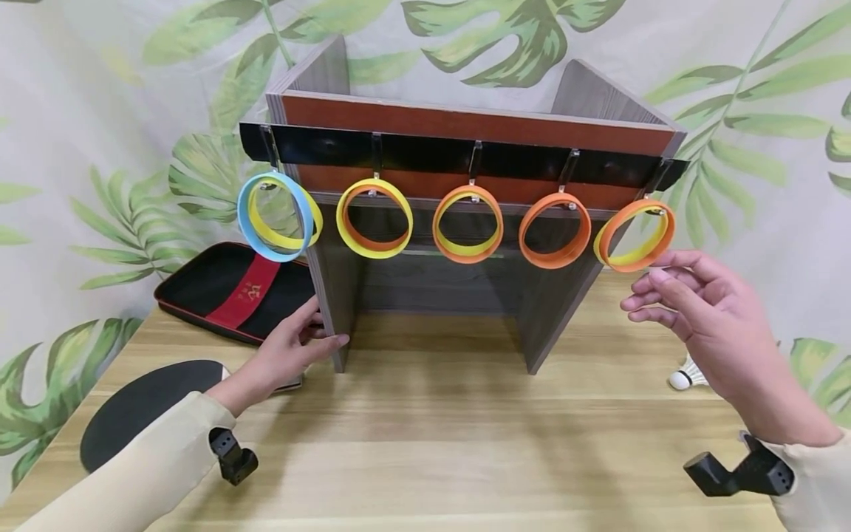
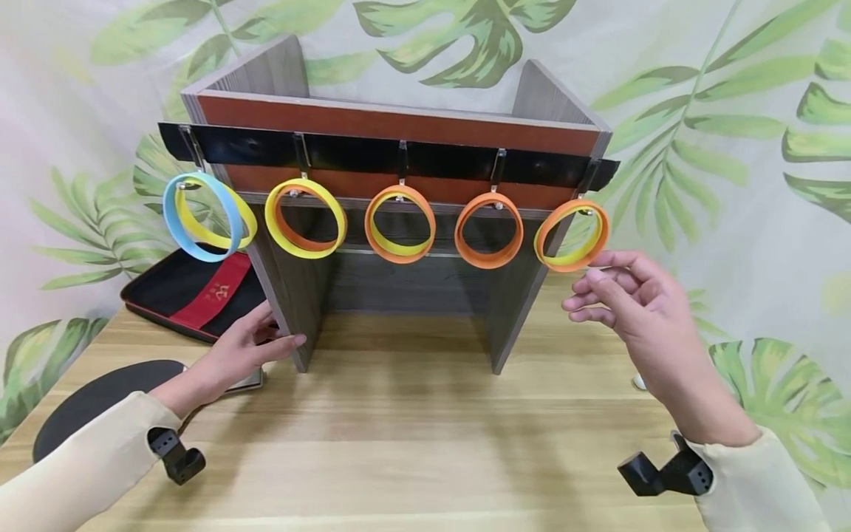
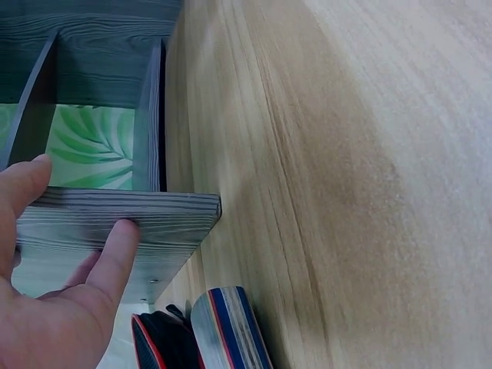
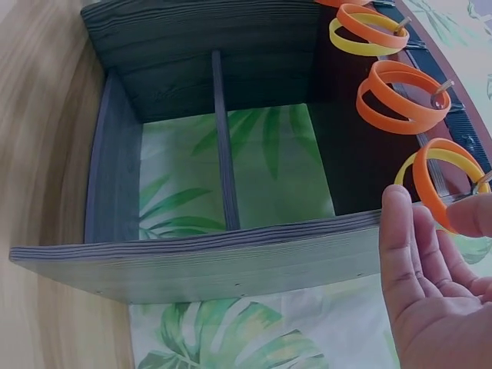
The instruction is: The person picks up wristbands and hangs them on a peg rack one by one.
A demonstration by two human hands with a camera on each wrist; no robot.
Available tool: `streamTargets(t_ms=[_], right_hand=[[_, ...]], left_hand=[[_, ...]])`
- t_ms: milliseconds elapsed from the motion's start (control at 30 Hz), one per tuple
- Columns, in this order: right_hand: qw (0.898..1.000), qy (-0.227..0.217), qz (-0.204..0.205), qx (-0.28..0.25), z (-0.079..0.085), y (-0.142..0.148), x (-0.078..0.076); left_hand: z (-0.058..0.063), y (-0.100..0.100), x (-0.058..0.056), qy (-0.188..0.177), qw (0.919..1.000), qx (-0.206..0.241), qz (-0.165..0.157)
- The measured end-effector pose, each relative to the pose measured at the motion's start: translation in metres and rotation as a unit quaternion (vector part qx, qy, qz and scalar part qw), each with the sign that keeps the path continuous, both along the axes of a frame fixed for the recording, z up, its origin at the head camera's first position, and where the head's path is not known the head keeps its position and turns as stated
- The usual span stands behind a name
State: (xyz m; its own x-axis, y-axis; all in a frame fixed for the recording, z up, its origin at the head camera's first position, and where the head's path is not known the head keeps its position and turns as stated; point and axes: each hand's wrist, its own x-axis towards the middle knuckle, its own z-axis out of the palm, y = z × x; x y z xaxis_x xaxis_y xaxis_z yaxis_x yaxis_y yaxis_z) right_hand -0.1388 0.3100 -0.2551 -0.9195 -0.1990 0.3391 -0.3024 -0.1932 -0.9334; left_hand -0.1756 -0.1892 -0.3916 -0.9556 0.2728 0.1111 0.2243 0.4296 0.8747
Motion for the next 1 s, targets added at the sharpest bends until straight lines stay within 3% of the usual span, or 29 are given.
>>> streamTargets(t_ms=[467, 633, 733, 867, 933, 1000], right_hand=[[0.999, -0.011, 0.002, 0.037, -0.010, 0.000, 0.001], [0.995, -0.010, -0.003, 0.101, -0.018, -0.005, 0.006], [0.988, 0.018, 0.003, 0.156, -0.024, -0.009, 0.013], [0.966, 0.100, 0.002, 0.239, -0.030, -0.020, 0.022], [0.943, 0.142, -0.019, 0.300, -0.033, -0.026, 0.024], [0.909, 0.180, -0.046, 0.374, -0.037, -0.033, 0.026]], left_hand=[[0.001, 0.001, -0.004, 0.009, 0.9998, -0.016, 0.004], [0.004, 0.000, -0.001, 0.024, 0.9982, -0.051, 0.019], [0.010, -0.005, 0.002, 0.059, 0.9932, -0.095, 0.033], [0.024, -0.013, 0.008, 0.127, 0.9801, -0.142, 0.055], [0.030, -0.017, 0.015, 0.169, 0.9706, -0.158, 0.068], [0.033, -0.020, 0.023, 0.222, 0.9558, -0.176, 0.080]])
